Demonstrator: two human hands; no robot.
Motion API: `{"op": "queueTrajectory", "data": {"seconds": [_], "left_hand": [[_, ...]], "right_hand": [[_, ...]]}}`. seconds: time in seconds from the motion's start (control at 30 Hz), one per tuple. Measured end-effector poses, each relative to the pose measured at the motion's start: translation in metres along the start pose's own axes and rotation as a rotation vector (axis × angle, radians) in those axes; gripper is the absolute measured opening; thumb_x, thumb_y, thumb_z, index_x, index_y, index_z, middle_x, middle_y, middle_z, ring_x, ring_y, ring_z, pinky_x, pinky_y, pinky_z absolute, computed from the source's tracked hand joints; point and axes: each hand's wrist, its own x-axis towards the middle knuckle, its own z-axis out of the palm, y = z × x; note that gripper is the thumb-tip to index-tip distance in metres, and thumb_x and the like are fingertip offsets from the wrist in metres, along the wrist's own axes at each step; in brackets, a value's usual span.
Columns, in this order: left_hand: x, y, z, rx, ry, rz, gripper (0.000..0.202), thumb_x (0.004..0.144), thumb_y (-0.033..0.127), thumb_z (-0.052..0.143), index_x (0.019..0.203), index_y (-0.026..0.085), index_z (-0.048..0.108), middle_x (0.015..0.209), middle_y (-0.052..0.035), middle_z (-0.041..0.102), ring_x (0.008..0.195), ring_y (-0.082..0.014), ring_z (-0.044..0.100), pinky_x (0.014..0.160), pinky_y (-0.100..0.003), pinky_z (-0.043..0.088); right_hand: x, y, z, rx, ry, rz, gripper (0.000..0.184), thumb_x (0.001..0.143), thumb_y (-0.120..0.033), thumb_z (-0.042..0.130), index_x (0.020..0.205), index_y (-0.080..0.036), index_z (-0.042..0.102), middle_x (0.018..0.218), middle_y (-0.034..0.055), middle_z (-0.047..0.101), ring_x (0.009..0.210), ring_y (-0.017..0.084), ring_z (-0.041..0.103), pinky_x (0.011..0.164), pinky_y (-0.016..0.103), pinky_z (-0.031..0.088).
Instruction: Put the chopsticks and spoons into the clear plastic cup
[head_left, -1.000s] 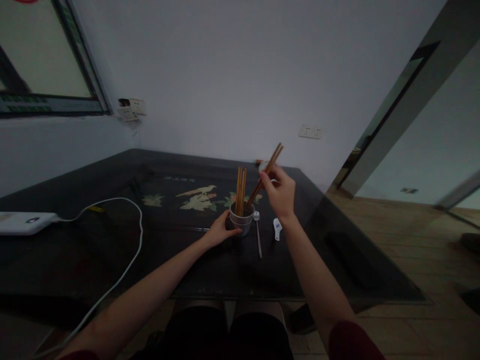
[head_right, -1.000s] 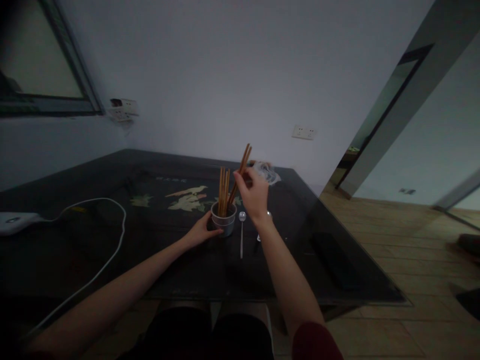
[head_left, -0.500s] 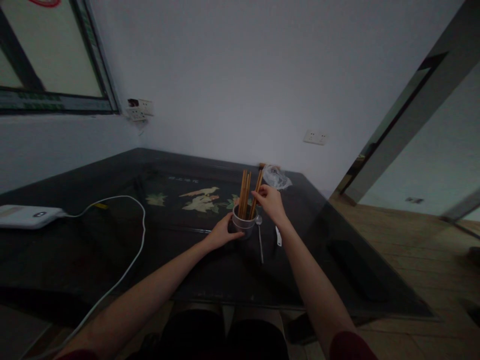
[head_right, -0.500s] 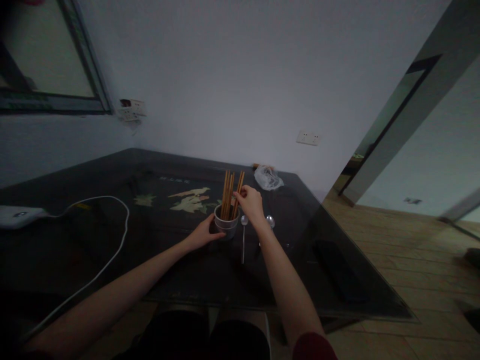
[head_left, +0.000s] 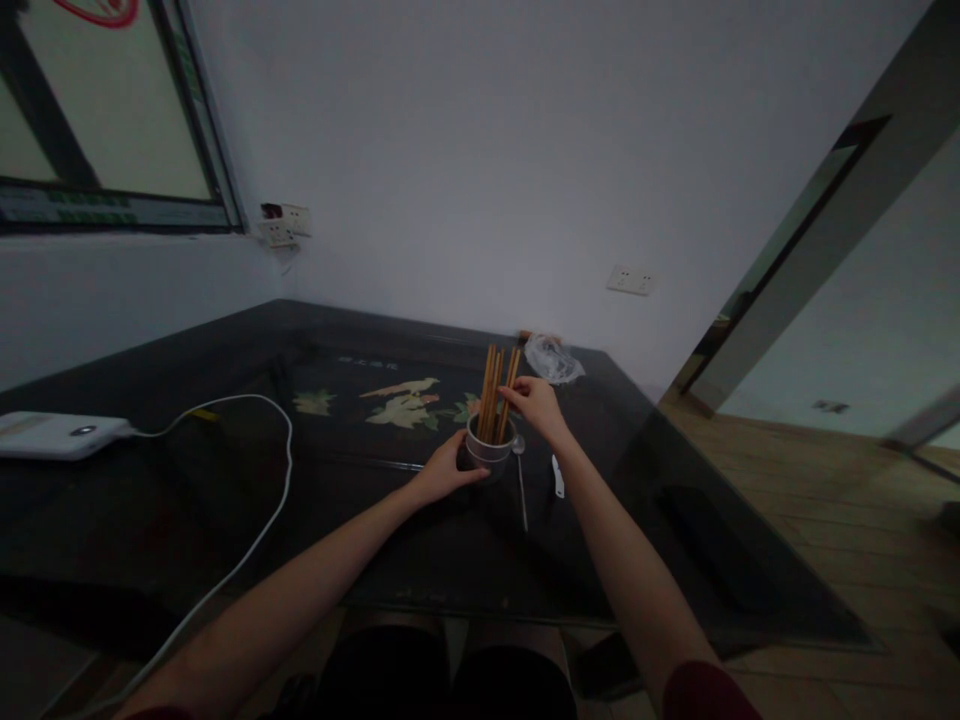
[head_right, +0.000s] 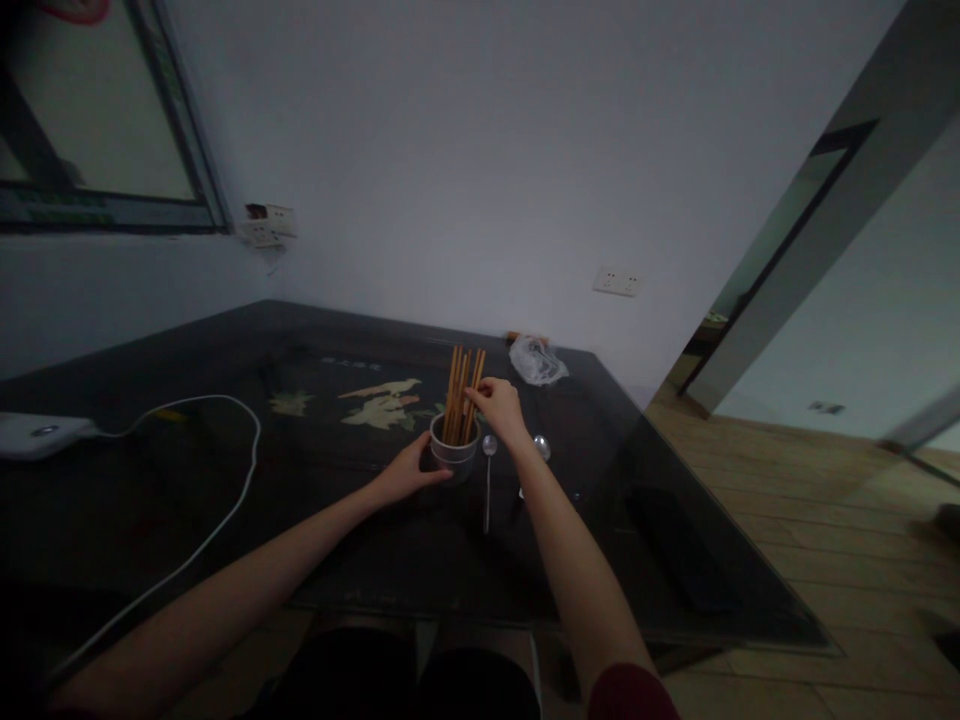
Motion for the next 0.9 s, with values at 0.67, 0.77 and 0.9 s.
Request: {"op": "queueTrajectory", "data": {"seconds": [0.67, 0.77, 0.9], "left_hand": [[0.0, 0.001, 0.0, 0.027, -0.001, -0.024, 0.065, 0.066, 0.032, 0.073, 0.122, 0.014, 0.045, 0.125, -0.0127, 0.056, 0.116, -0.0248, 0.053, 0.101, -0.04, 0.039], [0.0, 0.004, -0.001, 0.042, 0.006, -0.025, 0.065, 0.066, 0.031, 0.073, 0.122, 0.013, 0.045, 0.125, -0.0126, 0.056, 0.116, -0.0248, 0.052, 0.102, -0.039, 0.039], [-0.001, 0.007, -0.001, 0.053, 0.008, -0.038, 0.064, 0.066, 0.031, 0.073, 0.121, 0.013, 0.046, 0.124, -0.0129, 0.056, 0.115, -0.025, 0.053, 0.101, -0.039, 0.039]], "right_hand": [[0.002, 0.003, 0.004, 0.008, -0.01, -0.004, 0.036, 0.071, -0.051, 0.061, 0.066, -0.016, 0.06, 0.058, 0.0006, 0.058, 0.054, 0.012, 0.051, 0.05, 0.022, 0.034], [-0.001, -0.002, 0.002, -0.06, 0.008, -0.008, 0.036, 0.076, -0.049, 0.057, 0.063, -0.016, 0.06, 0.057, 0.0011, 0.059, 0.054, 0.012, 0.051, 0.051, 0.022, 0.033], [-0.002, -0.006, 0.002, -0.128, 0.018, -0.016, 0.033, 0.078, -0.044, 0.056, 0.061, -0.016, 0.06, 0.059, 0.0018, 0.06, 0.056, 0.013, 0.052, 0.052, 0.022, 0.032]]}}
